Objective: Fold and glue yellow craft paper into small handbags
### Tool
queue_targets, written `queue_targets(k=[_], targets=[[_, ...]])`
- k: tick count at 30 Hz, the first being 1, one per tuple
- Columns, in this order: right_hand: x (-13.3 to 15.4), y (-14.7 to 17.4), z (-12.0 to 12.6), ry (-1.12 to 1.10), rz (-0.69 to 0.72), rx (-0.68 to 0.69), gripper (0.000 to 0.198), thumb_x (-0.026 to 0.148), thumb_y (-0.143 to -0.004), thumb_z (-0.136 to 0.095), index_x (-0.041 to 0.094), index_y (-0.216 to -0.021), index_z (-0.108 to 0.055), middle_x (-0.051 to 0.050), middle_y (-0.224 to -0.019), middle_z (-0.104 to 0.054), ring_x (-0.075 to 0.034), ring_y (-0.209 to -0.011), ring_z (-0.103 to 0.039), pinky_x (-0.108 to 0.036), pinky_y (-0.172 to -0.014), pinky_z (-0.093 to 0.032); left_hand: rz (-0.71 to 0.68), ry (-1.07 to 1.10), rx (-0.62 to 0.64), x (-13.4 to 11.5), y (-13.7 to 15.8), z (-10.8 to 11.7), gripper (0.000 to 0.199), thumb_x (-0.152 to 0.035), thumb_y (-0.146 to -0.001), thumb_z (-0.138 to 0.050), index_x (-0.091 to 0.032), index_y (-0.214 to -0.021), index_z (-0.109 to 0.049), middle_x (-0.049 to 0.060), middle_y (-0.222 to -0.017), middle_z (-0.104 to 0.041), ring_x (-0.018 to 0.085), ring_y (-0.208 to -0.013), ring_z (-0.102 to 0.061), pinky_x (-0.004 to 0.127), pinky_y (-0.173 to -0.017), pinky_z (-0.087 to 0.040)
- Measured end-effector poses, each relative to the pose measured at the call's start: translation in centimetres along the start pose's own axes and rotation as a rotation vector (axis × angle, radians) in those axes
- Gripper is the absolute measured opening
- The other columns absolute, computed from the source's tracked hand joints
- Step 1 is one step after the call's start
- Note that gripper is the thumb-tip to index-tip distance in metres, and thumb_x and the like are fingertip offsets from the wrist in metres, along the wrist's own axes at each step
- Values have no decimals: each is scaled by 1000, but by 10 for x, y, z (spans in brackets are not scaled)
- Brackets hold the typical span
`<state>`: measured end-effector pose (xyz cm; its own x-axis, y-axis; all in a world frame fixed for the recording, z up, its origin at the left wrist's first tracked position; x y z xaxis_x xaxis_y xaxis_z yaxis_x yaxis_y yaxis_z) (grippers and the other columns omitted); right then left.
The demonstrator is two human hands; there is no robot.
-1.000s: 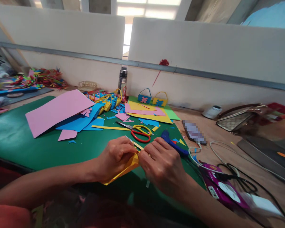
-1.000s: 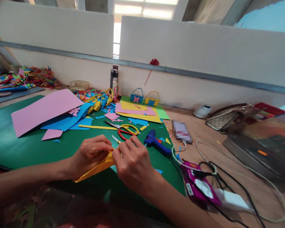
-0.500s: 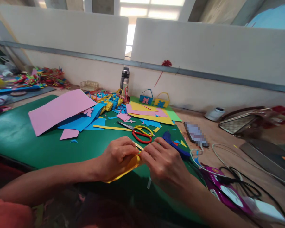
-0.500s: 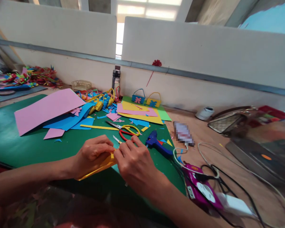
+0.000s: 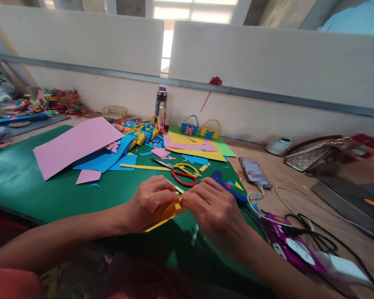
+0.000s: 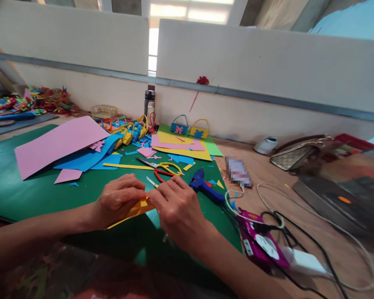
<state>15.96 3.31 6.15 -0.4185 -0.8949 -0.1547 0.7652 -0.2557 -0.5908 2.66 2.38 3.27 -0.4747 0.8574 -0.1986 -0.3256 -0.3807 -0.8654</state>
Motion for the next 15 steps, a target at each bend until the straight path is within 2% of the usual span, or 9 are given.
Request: queue_targets(k=[4, 9, 15], targets=[[1, 1, 1, -2, 24, -8, 22, 6, -84, -40, 13, -79, -60, -5, -69, -59, -13, -64, -51, -29, -63, -38, -33, 16, -7, -3, -3, 2, 10, -18, -82, -52, -12, -75, -57, 8, -68, -62, 12, -60, -49, 26, -56, -41], [3, 2, 1, 29, 61, -52, 25, 6, -85, -37, 12, -78, -60, -7, -69, -60, -15, -69, -55, -32, -66, -42, -60, 38, -29, -5, -5, 4, 9, -15, -81, -51, -13, -73, -54, 8, -68, -63, 12, -59, -49, 26, -57, -41], [8, 4, 2, 78, 142, -114, 18, 7, -83, -43, 8, -81, -61, -9, -72, -63, -19, -76, -57, -35, -72, -45, -117, -15, -33, -7, -2, 7, 9, -14, -81, -50, -14, -73, -54, 8, -69, -63, 13, -62, -51, 28, -59, -43]])
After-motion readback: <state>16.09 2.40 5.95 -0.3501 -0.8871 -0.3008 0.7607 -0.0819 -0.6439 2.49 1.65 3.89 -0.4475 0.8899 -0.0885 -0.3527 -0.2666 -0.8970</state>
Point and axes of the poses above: each hand's wrist, its own y-axis away from the middle knuckle, its own z-axis out of the back of the hand, x = y × z, the point moved 4 cm from there along -y, towards the middle knuckle
